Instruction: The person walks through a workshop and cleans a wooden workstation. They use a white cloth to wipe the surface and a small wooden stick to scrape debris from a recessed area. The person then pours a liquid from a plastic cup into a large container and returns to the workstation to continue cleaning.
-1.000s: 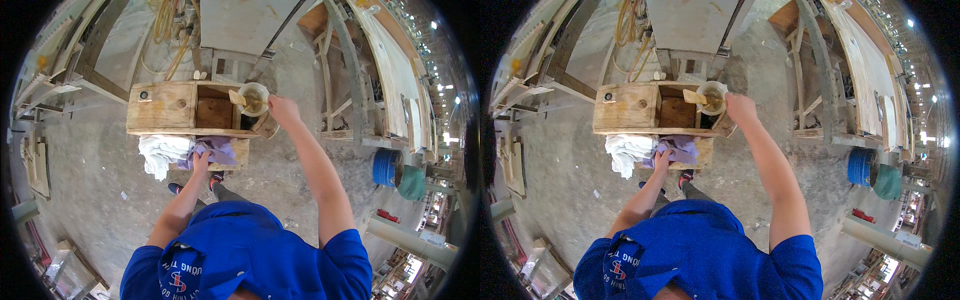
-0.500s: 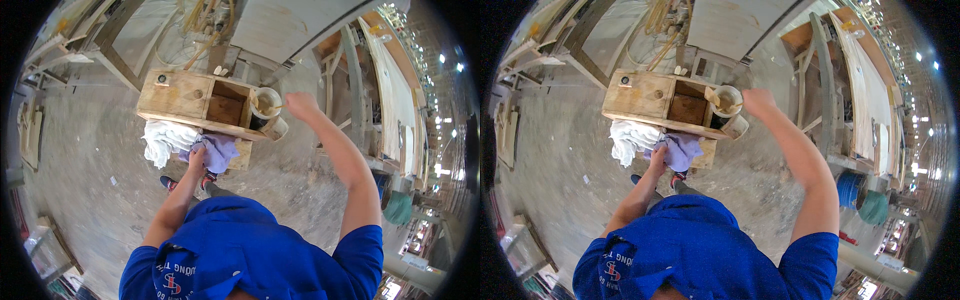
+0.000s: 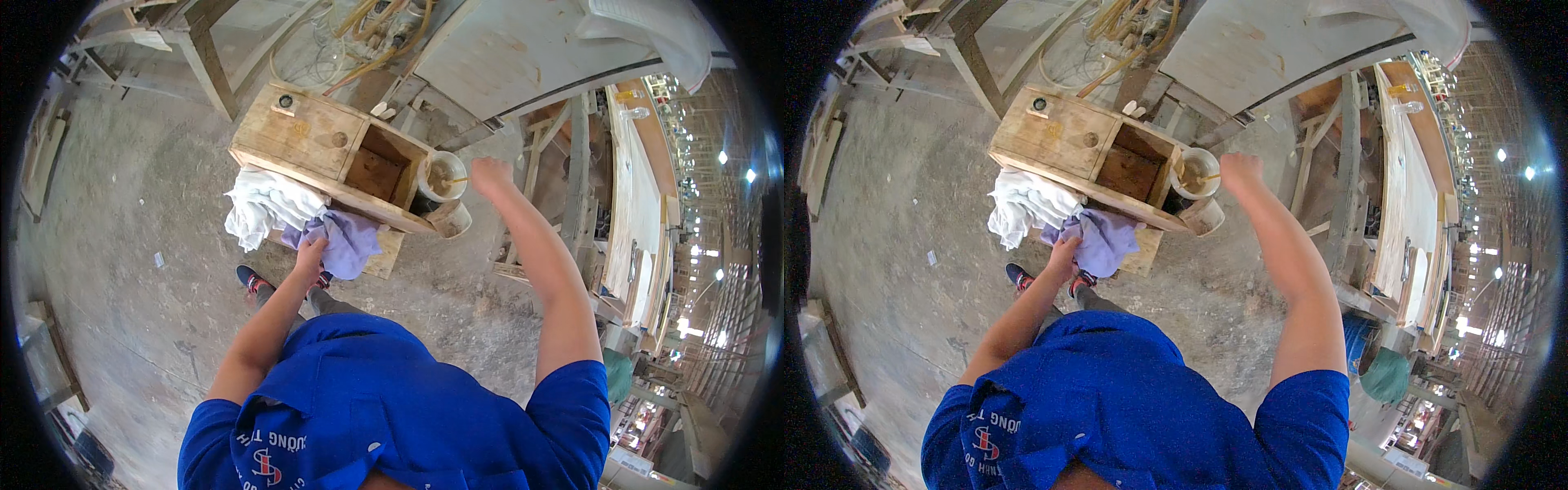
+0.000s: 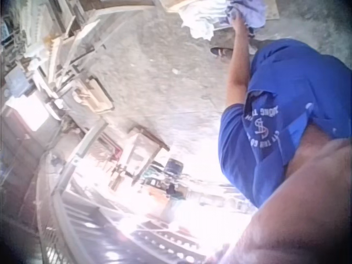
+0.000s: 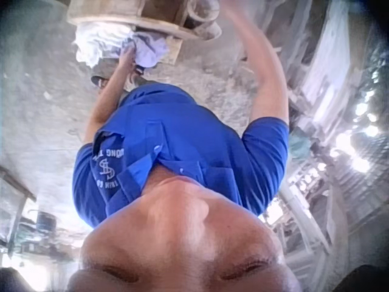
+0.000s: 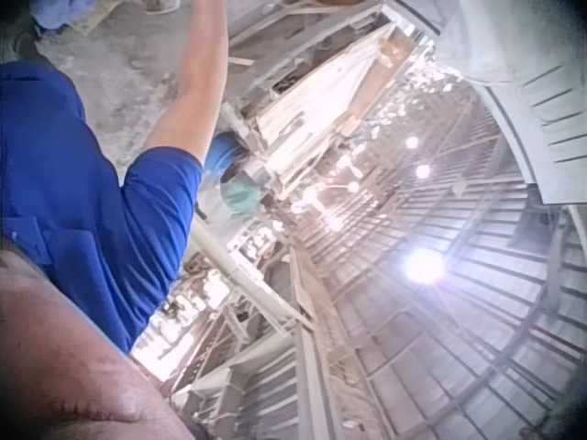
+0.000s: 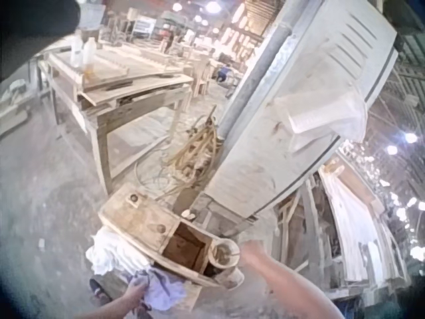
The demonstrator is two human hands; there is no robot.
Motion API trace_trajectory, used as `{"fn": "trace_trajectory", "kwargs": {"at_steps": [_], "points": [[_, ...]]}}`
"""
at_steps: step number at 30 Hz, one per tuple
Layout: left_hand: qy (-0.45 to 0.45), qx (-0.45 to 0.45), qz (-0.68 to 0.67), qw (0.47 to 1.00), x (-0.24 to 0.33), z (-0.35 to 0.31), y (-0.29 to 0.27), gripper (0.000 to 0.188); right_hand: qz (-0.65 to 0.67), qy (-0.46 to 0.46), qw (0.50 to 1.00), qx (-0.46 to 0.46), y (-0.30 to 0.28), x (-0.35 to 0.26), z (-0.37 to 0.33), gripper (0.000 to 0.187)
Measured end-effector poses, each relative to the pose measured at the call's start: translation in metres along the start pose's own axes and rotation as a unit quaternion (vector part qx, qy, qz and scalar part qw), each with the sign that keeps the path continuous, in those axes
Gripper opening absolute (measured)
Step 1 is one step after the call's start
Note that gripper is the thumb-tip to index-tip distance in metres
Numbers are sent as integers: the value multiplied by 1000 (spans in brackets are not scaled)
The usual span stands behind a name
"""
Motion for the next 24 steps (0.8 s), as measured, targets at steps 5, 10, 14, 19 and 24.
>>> {"fn": "trace_trajectory", "kwargs": {"at_steps": [5,10,14,19,24], "points": [[-14,-3,6,1000,2,-5,-2,30,16,3,999,30,7,1,9,19],[-14,1,-6,1000,1,-5,-3,32,74,-21,997,23,10,-5,7,17],[-47,16,28,998,4,-10,-2,29,5,-73,997,24,15,-8,-3,15],[-76,-62,195,976,6,-8,2,24,-3,-73,997,-7,-1,25,-12,13],[247,-265,604,710,58,-13,66,26,142,-83,986,-8,-1,6,-12,16]]}}
Point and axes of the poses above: each hand's wrist, its own z-axis towards the middle knuckle, its own y-axis out of the palm, x = y × z, the point moved 7 cm from there along z, towards the middle knuckle, and after that the axes turned 13 degrees about y, right-handed, at the moved point
